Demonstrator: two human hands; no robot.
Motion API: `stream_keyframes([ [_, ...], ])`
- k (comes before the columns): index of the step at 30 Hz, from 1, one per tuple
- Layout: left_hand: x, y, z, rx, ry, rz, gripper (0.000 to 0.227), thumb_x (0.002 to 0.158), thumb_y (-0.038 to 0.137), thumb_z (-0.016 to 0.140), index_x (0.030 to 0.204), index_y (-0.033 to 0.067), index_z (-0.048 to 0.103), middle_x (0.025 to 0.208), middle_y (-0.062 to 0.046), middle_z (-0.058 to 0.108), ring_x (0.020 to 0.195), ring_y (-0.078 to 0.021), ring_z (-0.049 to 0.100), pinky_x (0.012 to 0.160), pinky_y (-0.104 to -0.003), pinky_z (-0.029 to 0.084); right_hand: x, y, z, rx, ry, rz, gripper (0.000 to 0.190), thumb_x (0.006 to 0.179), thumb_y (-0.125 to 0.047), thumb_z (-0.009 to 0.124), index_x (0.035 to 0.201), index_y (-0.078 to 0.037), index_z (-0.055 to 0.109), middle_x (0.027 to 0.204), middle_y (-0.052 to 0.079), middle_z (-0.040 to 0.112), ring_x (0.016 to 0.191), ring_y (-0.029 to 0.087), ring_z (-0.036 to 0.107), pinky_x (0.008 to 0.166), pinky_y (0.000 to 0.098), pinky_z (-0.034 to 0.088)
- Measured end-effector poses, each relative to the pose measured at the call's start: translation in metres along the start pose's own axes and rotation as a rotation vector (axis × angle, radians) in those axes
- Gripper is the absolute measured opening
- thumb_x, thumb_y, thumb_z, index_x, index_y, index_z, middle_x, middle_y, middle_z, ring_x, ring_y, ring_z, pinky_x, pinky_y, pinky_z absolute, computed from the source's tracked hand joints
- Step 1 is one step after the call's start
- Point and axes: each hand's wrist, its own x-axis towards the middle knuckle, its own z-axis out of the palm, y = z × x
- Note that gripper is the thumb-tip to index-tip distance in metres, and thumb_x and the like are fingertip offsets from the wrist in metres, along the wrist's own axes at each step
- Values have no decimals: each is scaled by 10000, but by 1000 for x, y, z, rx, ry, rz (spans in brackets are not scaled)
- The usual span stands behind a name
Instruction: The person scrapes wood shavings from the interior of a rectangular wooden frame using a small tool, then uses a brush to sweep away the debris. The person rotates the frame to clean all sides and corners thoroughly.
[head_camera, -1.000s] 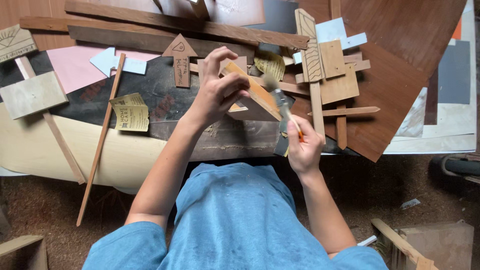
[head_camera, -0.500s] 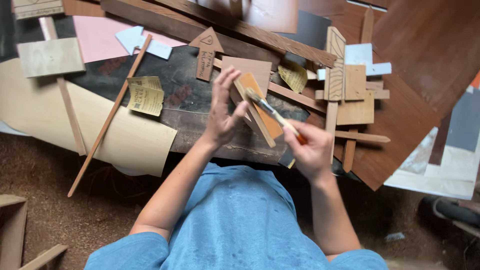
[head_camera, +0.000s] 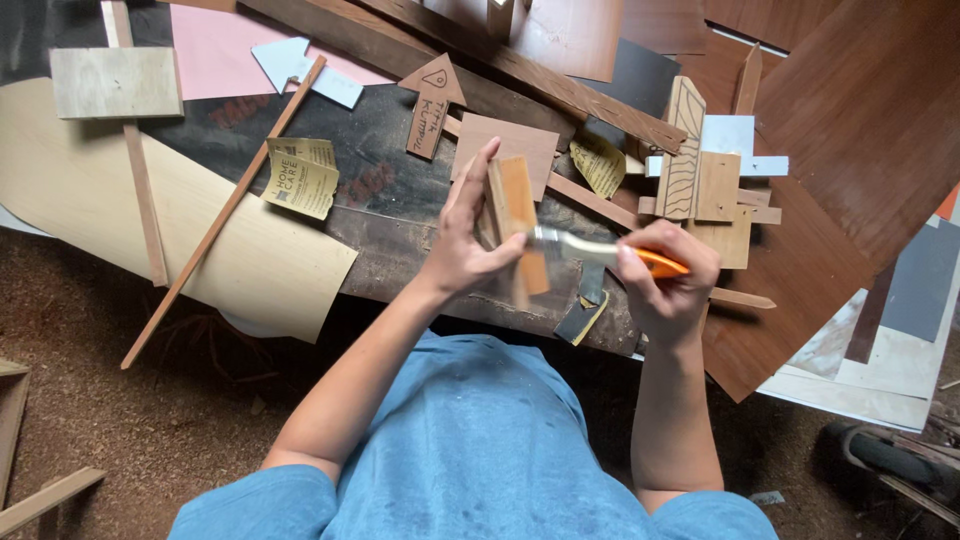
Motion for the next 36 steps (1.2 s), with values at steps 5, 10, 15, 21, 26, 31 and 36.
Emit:
stream_keyframes([
  [5, -7, -5, -21, -101, -99, 80, 1062, 830, 241, 707, 1702, 113, 114, 1770, -207, 203, 1620, -353, 345, 1369, -457, 303, 10, 7, 15, 188, -154, 98, 197, 999, -160, 624, 984, 2, 735, 737, 53, 712, 607, 69, 695, 498, 168, 524],
  [10, -6, -9, -32, -210, -155, 50, 1043, 811, 216, 686, 1694, 114, 139, 1750, -179, 239, 1607, -345, 351, 1364, -471, 286, 32, 19, 42, 127, -31, -5, 213, 1084, -181, 640, 1071, 21, 707, 880, 113, 714, 743, 113, 732, 598, 215, 584],
  [15, -4, -1, -33, 311, 80, 94, 839, 876, 241, 708, 1647, 107, 406, 1683, -195, 400, 1511, -341, 485, 1251, -447, 435, 35, 22, 60, -210, 118, -291, 178, 1031, -142, 656, 985, 6, 744, 789, 119, 725, 614, 151, 639, 513, 265, 492],
  [21, -17, 23, -41, 410, 335, -9, 401, 937, 292, 737, 1243, 33, 733, 937, -112, 766, 807, -176, 746, 745, -316, 612, -13, -2, 72, 93, -122, -336, 156, 1034, -69, 606, 924, -16, 704, 798, 99, 723, 676, 141, 704, 586, 269, 594],
  [26, -15, 38, -47, 552, 290, -81, 376, 959, 229, 697, 1248, -10, 721, 887, -175, 744, 715, -239, 720, 638, -352, 564, 6, 12, 79, 133, -108, -363, 120, 1001, -67, 647, 929, 28, 667, 807, 108, 746, 640, 129, 701, 541, 250, 583],
  [31, -5, 34, -55, 523, 225, 60, 358, 994, 246, 699, 1253, 0, 718, 974, -185, 758, 811, -234, 748, 719, -346, 591, 38, 22, 80, -170, 177, -348, 88, 1047, -45, 666, 1008, 13, 719, 900, 114, 733, 757, 203, 706, 651, 333, 571],
  [36, 31, 30, -77, 464, 150, -146, 336, 947, 285, 697, 1198, 68, 751, 911, -131, 790, 714, -182, 736, 656, -324, 597, 18, -4, 108, -133, 100, -529, 60, 981, -10, 677, 923, 3, 688, 835, 97, 722, 729, 202, 715, 641, 316, 601],
])
